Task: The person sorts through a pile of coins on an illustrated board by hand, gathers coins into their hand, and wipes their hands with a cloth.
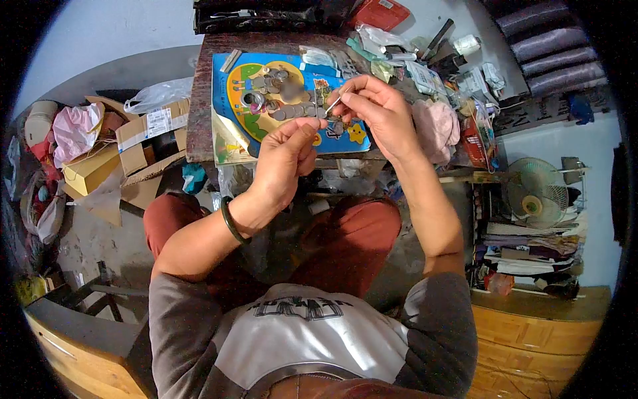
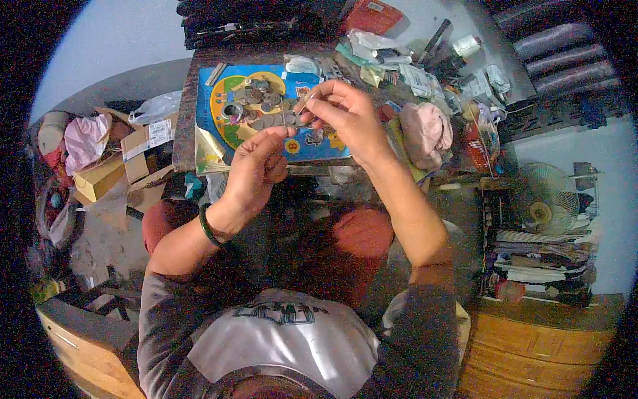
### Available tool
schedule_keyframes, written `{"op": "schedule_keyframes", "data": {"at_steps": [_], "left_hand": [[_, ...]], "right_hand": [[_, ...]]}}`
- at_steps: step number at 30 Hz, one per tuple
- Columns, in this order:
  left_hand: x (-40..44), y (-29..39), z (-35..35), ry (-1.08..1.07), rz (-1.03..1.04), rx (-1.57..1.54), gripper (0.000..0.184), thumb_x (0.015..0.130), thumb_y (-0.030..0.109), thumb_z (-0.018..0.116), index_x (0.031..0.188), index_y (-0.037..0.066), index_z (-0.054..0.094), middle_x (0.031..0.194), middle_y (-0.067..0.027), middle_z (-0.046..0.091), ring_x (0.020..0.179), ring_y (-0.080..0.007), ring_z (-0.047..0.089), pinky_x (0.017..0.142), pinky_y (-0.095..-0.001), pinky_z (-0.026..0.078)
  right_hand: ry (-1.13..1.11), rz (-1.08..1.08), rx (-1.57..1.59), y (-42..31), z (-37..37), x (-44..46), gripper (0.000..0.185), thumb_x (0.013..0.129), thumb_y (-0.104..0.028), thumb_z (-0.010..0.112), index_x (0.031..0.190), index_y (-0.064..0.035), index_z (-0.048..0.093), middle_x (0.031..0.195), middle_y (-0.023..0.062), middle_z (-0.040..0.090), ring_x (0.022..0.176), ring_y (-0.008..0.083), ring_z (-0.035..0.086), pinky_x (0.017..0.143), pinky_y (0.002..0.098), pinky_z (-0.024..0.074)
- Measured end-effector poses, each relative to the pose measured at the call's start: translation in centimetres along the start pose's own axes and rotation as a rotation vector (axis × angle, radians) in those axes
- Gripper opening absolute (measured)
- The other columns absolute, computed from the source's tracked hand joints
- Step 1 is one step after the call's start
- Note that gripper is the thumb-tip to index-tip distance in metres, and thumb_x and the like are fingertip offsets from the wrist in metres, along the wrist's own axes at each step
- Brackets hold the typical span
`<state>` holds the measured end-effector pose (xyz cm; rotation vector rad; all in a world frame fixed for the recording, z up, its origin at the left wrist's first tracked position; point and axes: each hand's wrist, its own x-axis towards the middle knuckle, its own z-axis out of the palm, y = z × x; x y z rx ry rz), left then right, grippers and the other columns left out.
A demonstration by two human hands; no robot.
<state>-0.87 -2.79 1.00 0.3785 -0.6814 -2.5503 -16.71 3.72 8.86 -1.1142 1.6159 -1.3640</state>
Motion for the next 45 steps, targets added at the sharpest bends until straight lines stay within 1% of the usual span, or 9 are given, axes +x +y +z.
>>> {"op": "schedule_keyframes", "data": {"at_steps": [19,22,25,28,29,33,36,39,45], "left_hand": [[0.0,0.1,0.3,0.009,-0.019,0.038,0.01,0.092,0.017,0.059,0.091,0.007,0.062,0.056,0.0075,0.035,0.045,-0.0041,0.028,0.043,-0.022,0.019],[0.1,0.1,0.2,0.0,-0.026,0.027,0.009,0.092,0.016,0.059,0.091,0.007,0.062,0.056,0.0072,0.035,0.044,-0.0043,0.028,0.042,-0.0221,0.019],[0.2,0.0,0.1,0.004,-0.031,0.01,0.009,0.092,0.015,0.058,0.091,0.007,0.061,0.056,0.007,0.035,0.044,-0.0044,0.028,0.042,-0.0221,0.02],[0.2,0.1,0.1,0.013,-0.03,0.003,0.009,0.092,0.016,0.058,0.089,0.008,0.06,0.057,0.0071,0.035,0.044,-0.0043,0.028,0.042,-0.0222,0.02],[0.2,0.0,0.1,0.009,-0.031,-0.002,0.009,0.092,0.016,0.058,0.088,0.008,0.06,0.057,0.0072,0.035,0.044,-0.0043,0.028,0.042,-0.0222,0.02],[0.2,-0.2,0.3,0.029,-0.026,0.0,0.01,0.091,0.017,0.06,0.085,0.009,0.059,0.056,0.0076,0.035,0.044,-0.0041,0.028,0.042,-0.0221,0.019],[0.3,-0.3,0.1,0.012,-0.02,-0.014,0.01,0.091,0.017,0.061,0.085,0.01,0.06,0.056,0.0079,0.034,0.044,-0.004,0.027,0.042,-0.0221,0.019],[0.0,0.2,0.5,0.035,-0.027,0.038,0.01,0.091,0.017,0.061,0.085,0.01,0.06,0.055,0.008,0.036,0.044,-0.0037,0.028,0.042,-0.0222,0.019],[0.0,-0.7,0.3,-0.032,0.024,0.15,0.012,0.091,0.019,0.062,0.085,0.009,0.064,0.055,0.0081,0.042,0.044,-0.0025,0.029,0.042,-0.0222,0.018]], "right_hand": [[-0.023,0.029,0.027,-0.1,0.9,-0.8,0.01,0.088,-0.003,0.059,0.098,-0.0019,0.056,0.092,0.008,0.064,0.079,0.0119,0.06,0.071,0.0251,0.0486],[0.093,-0.101,0.047,0.3,0.7,-0.5,0.006,0.087,-0.006,0.062,0.092,-0.0034,0.06,0.09,0.0057,0.067,0.077,0.0096,0.061,0.065,0.0238,0.0488],[0.326,-0.235,-0.252,-0.2,0.4,-0.7,0.006,0.085,-0.006,0.064,0.09,-0.0042,0.062,0.085,0.0053,0.066,0.073,0.0141,0.062,0.065,0.0254,0.0493],[0.24,-0.682,-0.908,-1.1,0.7,-1.5,0.013,0.079,-0.004,0.067,0.092,-0.0058,0.064,0.083,0.0054,0.063,0.072,0.0209,0.061,0.066,0.029,0.0498],[0.177,-0.82,-1.12,-1.7,1.3,-1.8,0.017,0.075,-0.006,0.066,0.092,-0.0073,0.065,0.085,0.006,0.059,0.079,0.026,0.059,0.07,0.0333,0.0505],[0.006,-0.979,-1.413,-0.8,1.7,-1.6,0.018,0.075,-0.014,0.06,0.091,-0.0074,0.065,0.091,0.0056,0.058,0.091,0.0249,0.057,0.071,0.0355,0.0504],[0.025,-0.93,-1.361,-0.5,1.2,-1.6,0.016,0.077,-0.011,0.062,0.09,-0.005,0.067,0.091,0.0068,0.058,0.087,0.0247,0.059,0.072,0.0341,0.0505],[0.231,-0.621,-0.913,-0.8,0.9,-1.5,0.014,0.081,-0.012,0.065,0.09,-0.0019,0.07,0.089,0.0074,0.063,0.081,0.0207,0.062,0.072,0.0315,0.0501],[-0.026,0.003,-0.337,0.0,-0.2,-1.0,0.019,0.085,-0.016,0.068,0.096,-0.0014,0.072,0.079,0.0034,0.067,0.07,0.0078,0.058,0.063,0.0232,0.0468]]}}
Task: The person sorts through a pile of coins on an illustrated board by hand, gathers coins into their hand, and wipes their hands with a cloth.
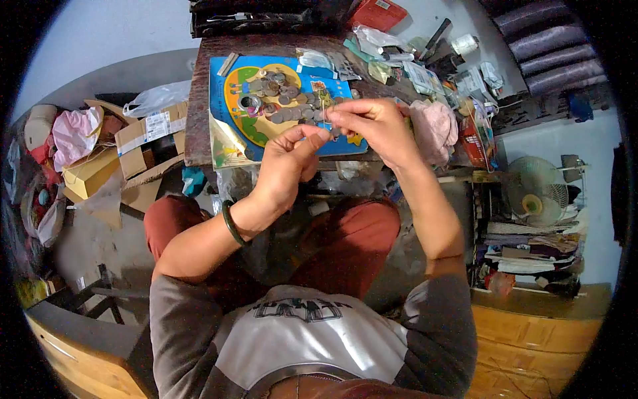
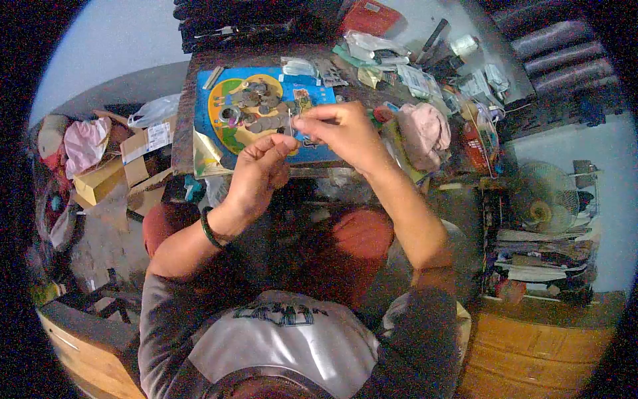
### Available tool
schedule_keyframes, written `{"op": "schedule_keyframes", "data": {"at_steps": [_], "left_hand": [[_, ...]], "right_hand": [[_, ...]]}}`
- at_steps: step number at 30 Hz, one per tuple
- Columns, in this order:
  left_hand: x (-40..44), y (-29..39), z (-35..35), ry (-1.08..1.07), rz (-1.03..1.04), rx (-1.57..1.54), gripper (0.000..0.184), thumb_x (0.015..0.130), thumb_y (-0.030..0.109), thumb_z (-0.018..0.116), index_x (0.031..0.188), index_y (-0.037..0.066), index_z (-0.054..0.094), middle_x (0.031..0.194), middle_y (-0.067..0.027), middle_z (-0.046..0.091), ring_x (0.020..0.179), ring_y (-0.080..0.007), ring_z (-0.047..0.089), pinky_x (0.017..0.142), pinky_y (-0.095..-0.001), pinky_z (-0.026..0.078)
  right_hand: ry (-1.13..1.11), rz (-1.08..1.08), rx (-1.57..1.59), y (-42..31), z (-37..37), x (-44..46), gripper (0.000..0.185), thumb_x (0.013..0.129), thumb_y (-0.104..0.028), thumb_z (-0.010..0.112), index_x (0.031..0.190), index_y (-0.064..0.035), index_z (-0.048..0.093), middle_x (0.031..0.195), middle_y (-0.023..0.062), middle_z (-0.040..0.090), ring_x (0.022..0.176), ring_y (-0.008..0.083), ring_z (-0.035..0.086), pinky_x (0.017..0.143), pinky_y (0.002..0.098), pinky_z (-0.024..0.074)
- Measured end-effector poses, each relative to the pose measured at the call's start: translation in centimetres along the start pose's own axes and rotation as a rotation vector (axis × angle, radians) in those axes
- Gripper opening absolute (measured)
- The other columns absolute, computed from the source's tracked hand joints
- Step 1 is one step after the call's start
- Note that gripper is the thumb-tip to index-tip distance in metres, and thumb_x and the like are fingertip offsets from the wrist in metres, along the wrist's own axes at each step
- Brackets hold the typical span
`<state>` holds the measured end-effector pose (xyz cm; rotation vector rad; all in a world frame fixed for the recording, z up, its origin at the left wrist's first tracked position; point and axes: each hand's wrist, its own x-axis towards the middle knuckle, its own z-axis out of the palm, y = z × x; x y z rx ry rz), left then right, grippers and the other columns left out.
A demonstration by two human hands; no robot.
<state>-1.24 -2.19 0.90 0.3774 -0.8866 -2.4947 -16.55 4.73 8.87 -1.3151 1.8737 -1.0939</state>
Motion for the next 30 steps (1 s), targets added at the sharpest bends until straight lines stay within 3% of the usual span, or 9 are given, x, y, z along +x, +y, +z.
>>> {"op": "schedule_keyframes", "data": {"at_steps": [5,8,11,21,23,25,30], "left_hand": [[0.0,-0.1,0.0,-0.017,-0.003,0.065,0.013,0.092,0.019,0.062,0.086,0.009,0.065,0.054,0.0086,0.042,0.043,-0.0023,0.028,0.042,-0.0222,0.018],[0.1,0.0,0.0,-0.003,-0.015,0.071,0.014,0.093,0.02,0.061,0.085,0.008,0.064,0.054,0.0086,0.041,0.043,-0.0022,0.027,0.041,-0.0224,0.018],[0.2,-0.2,-0.1,-0.001,-0.047,0.044,0.015,0.093,0.02,0.06,0.084,0.008,0.064,0.054,0.0086,0.041,0.043,-0.0021,0.027,0.041,-0.0223,0.017],[0.3,-0.4,0.2,0.014,-0.012,0.016,0.016,0.092,0.021,0.061,0.098,0.008,0.069,0.056,0.009,0.044,0.043,-0.0027,0.028,0.042,-0.0216,0.017],[0.1,-0.1,0.3,0.009,-0.04,0.007,0.016,0.091,0.023,0.061,0.096,0.009,0.067,0.057,0.0095,0.041,0.046,-0.0036,0.032,0.043,-0.0222,0.022],[0.3,-0.4,0.6,0.063,-0.046,-0.001,0.021,0.092,0.028,0.061,0.079,0.012,0.059,0.055,0.0086,0.037,0.045,-0.0053,0.029,0.043,-0.0231,0.02],[0.2,-0.7,1.3,0.073,-0.138,-0.16,0.028,0.095,0.032,0.056,0.078,0.01,0.059,0.051,0.0078,0.029,0.042,-0.0057,0.022,0.042,-0.0251,0.016]], "right_hand": [[-0.128,0.064,0.114,-0.1,0.5,0.3,0.018,0.086,-0.018,0.066,0.092,-0.0015,0.071,0.077,0.001,0.065,0.068,0.0061,0.056,0.061,0.0211,0.0446],[-0.095,0.025,0.164,0.1,0.2,0.5,0.017,0.088,-0.019,0.064,0.092,-0.0023,0.069,0.077,0.0004,0.064,0.068,0.0068,0.057,0.062,0.0213,0.045],[0.069,0.079,0.436,-1.3,-0.4,0.9,0.016,0.09,-0.014,0.061,0.097,-0.0001,0.065,0.086,0.004,0.064,0.073,0.0105,0.059,0.067,0.0231,0.0458],[0.11,0.09,0.318,-1.6,-0.4,2.1,0.015,0.091,-0.015,0.059,0.095,-0.0021,0.064,0.088,0.0055,0.067,0.074,0.0108,0.061,0.067,0.0237,0.046],[0.121,0.046,0.27,-1.9,-0.3,3.0,0.014,0.091,-0.014,0.061,0.094,-0.0019,0.064,0.086,0.0053,0.067,0.073,0.0099,0.06,0.066,0.0232,0.0459],[0.136,-0.059,0.204,-2.5,-0.1,5.0,0.013,0.09,-0.013,0.062,0.094,-0.0015,0.065,0.084,0.0051,0.067,0.072,0.0089,0.059,0.065,0.0227,0.0458],[0.231,-0.314,-0.079,-3.1,0.1,12.0,0.016,0.087,-0.012,0.065,0.094,0.002,0.067,0.08,0.0055,0.068,0.071,0.0083,0.06,0.064,0.0222,0.0473]]}}
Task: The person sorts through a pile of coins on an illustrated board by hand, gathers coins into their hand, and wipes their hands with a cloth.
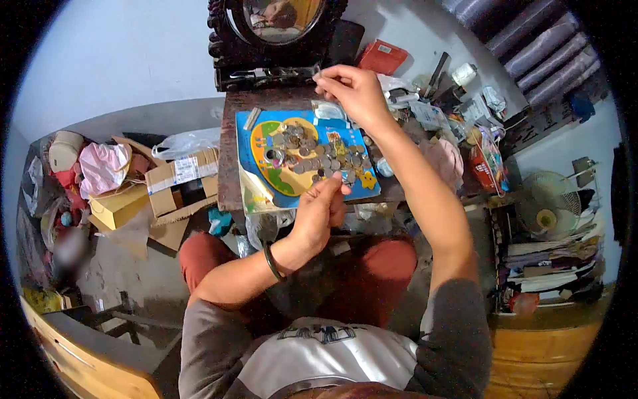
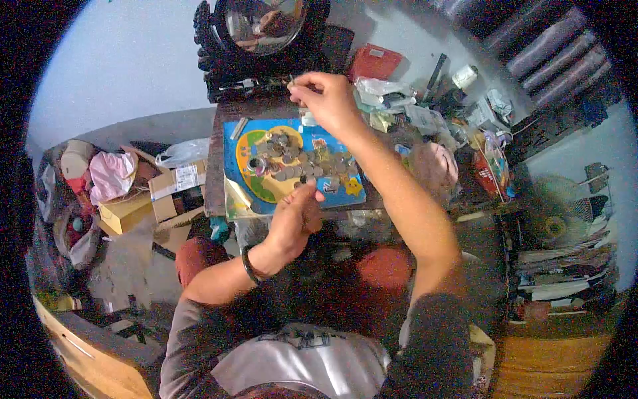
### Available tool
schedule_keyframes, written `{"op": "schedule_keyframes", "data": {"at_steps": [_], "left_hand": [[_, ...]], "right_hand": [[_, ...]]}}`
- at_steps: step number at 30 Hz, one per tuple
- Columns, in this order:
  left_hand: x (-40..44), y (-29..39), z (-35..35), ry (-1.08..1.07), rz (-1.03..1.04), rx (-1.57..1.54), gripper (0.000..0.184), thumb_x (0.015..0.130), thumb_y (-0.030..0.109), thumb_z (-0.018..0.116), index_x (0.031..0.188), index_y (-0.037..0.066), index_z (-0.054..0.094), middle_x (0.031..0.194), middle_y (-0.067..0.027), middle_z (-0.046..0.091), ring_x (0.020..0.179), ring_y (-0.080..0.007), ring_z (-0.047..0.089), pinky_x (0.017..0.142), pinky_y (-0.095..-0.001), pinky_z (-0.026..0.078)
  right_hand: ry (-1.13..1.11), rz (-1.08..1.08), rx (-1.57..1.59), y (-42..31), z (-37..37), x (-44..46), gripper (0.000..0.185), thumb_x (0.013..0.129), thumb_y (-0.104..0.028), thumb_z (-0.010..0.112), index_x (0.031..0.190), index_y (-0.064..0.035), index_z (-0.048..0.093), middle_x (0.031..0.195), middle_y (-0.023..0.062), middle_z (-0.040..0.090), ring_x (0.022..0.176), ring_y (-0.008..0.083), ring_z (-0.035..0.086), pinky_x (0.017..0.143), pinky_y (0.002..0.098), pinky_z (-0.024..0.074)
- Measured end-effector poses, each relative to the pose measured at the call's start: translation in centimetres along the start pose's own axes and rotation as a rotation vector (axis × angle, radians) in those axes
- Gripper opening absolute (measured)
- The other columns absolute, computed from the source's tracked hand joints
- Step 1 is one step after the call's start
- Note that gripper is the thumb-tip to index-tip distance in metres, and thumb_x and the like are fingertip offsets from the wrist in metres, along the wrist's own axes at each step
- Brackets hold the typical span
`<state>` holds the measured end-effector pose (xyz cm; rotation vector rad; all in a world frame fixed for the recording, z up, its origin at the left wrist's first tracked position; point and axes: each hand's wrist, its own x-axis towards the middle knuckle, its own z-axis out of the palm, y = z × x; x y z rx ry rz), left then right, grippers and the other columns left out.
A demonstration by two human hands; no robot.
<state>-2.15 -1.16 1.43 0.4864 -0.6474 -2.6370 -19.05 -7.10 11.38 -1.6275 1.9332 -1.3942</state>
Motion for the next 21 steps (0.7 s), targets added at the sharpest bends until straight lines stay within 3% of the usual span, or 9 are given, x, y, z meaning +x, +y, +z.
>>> {"op": "schedule_keyframes", "data": {"at_steps": [4,8,11,18,21], "left_hand": [[0.0,0.7,0.0,-0.007,-0.037,0.003,0.03,0.097,0.032,0.053,0.078,0.009,0.059,0.052,0.0077,0.026,0.044,-0.0061,0.022,0.044,-0.0251,0.017],[0.0,1.0,-0.5,-0.043,-0.063,-0.008,0.029,0.097,0.031,0.052,0.079,0.01,0.059,0.053,0.0078,0.025,0.045,-0.0063,0.02,0.044,-0.0259,0.017],[0.3,1.0,-1.0,-0.074,-0.074,0.002,0.027,0.096,0.033,0.052,0.081,0.011,0.057,0.054,0.0072,0.027,0.045,-0.0074,0.022,0.044,-0.0259,0.018],[0.2,1.0,-1.1,-0.107,-0.112,0.02,0.026,0.097,0.032,0.05,0.083,0.01,0.056,0.055,0.0073,0.027,0.046,-0.0078,0.023,0.045,-0.0254,0.02],[0.2,0.9,-1.0,-0.122,-0.103,0.015,0.026,0.097,0.031,0.05,0.084,0.01,0.057,0.055,0.0078,0.026,0.046,-0.0071,0.022,0.045,-0.0251,0.02]], "right_hand": [[0.05,-0.066,-0.331,1.3,0.6,3.8,0.015,0.084,-0.014,0.067,0.091,-0.0017,0.07,0.082,0.0075,0.07,0.073,0.0127,0.065,0.065,0.0269,0.0493],[0.092,0.041,-0.706,1.7,0.1,5.2,0.015,0.08,-0.023,0.069,0.088,-0.0122,0.072,0.08,0.0093,0.07,0.074,0.0235,0.067,0.066,0.0359,0.0494],[0.049,0.187,-0.743,2.7,-0.4,6.1,0.012,0.078,-0.026,0.067,0.082,-0.0159,0.072,0.082,0.0122,0.069,0.081,0.0327,0.067,0.072,0.043,0.0523],[-0.005,0.174,-0.864,4.0,-0.6,7.7,0.015,0.078,-0.024,0.063,0.084,-0.0137,0.073,0.088,0.0169,0.068,0.085,0.0379,0.066,0.077,0.0498,0.0517],[0.017,0.118,-0.919,4.2,0.1,7.9,0.016,0.078,-0.024,0.063,0.084,-0.0142,0.073,0.086,0.0178,0.068,0.083,0.038,0.066,0.076,0.0486,0.0523]]}}
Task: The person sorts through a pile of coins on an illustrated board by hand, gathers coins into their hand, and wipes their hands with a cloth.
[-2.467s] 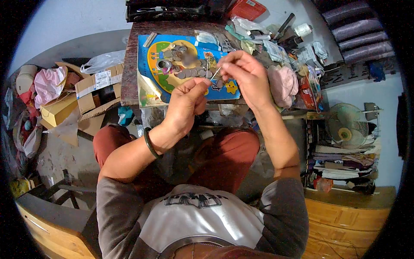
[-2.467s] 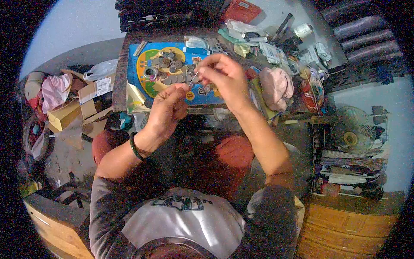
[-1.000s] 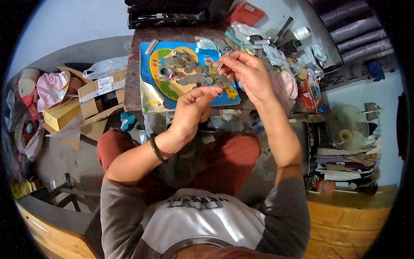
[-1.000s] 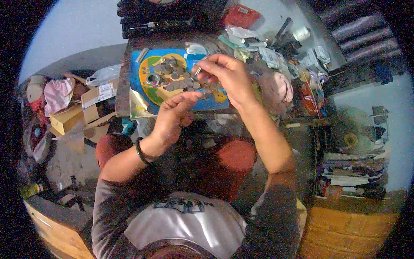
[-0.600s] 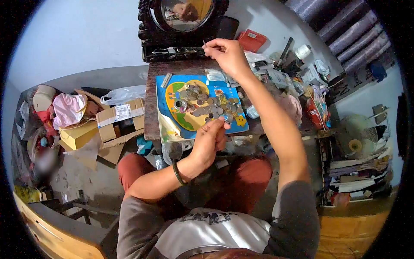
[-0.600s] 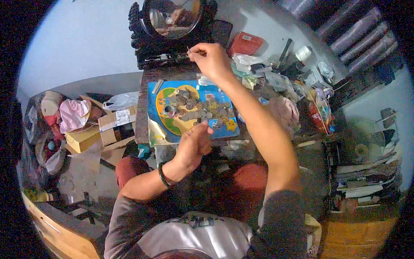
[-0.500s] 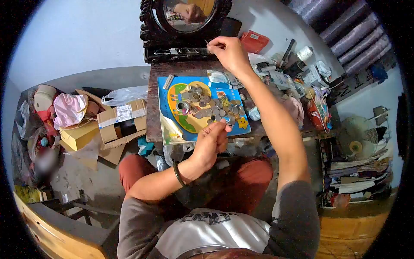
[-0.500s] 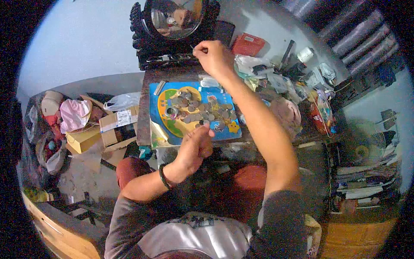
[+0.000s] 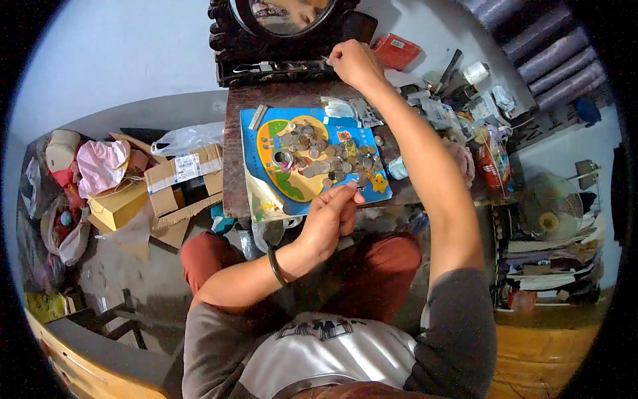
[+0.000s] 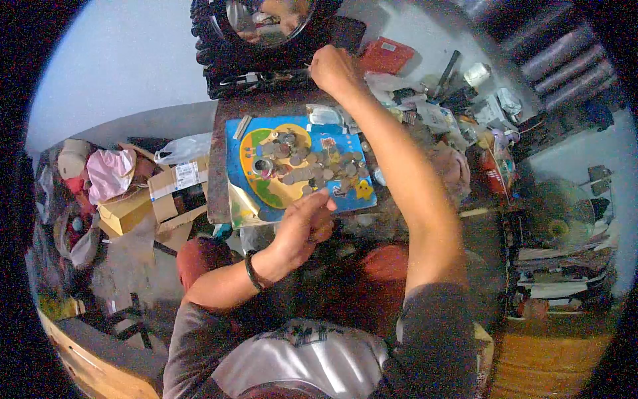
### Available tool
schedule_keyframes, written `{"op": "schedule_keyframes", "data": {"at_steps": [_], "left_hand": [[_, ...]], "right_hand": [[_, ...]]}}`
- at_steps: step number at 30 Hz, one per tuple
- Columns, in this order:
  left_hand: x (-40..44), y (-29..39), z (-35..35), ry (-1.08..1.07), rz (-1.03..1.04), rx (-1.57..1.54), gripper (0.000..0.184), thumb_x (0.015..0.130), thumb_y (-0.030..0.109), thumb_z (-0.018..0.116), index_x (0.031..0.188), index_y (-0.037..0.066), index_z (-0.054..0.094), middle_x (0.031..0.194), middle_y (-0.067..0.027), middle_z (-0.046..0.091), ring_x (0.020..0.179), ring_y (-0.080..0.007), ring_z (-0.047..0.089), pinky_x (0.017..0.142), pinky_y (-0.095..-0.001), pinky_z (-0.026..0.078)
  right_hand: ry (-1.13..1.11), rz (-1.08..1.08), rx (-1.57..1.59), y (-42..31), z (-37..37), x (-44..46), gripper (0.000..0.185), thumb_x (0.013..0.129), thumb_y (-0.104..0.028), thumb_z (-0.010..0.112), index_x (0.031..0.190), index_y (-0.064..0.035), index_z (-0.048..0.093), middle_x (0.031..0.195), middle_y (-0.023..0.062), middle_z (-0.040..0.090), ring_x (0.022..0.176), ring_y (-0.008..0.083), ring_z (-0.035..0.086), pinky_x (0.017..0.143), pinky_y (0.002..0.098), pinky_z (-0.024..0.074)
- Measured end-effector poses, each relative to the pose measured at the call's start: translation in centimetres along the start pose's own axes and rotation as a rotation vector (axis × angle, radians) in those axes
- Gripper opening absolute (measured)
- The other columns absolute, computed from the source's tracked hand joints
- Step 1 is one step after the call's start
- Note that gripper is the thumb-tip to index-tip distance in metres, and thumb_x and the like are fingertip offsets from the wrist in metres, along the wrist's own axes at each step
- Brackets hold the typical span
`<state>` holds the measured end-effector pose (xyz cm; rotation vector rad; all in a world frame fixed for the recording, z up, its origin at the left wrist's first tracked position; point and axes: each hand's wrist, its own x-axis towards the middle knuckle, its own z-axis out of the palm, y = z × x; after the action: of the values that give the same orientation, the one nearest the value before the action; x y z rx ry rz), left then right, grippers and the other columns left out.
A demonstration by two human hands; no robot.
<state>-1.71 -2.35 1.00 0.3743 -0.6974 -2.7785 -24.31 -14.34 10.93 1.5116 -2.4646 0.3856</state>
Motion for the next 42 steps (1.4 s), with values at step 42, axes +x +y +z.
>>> {"op": "schedule_keyframes", "data": {"at_steps": [42], "left_hand": [[0.6,-0.5,-0.2,-0.026,-0.064,-0.007,0.03,0.095,0.033,0.053,0.077,0.01,0.058,0.051,0.0058,0.031,0.043,-0.0083,0.027,0.044,-0.0251,0.022]], "right_hand": [[0.292,-0.595,0.061,-4.5,3.7,-2.0,0.01,0.074,-0.017,0.062,0.072,-0.01,0.068,0.079,0.0071,0.062,0.081,0.0276,0.062,0.066,0.0395,0.0505]]}}
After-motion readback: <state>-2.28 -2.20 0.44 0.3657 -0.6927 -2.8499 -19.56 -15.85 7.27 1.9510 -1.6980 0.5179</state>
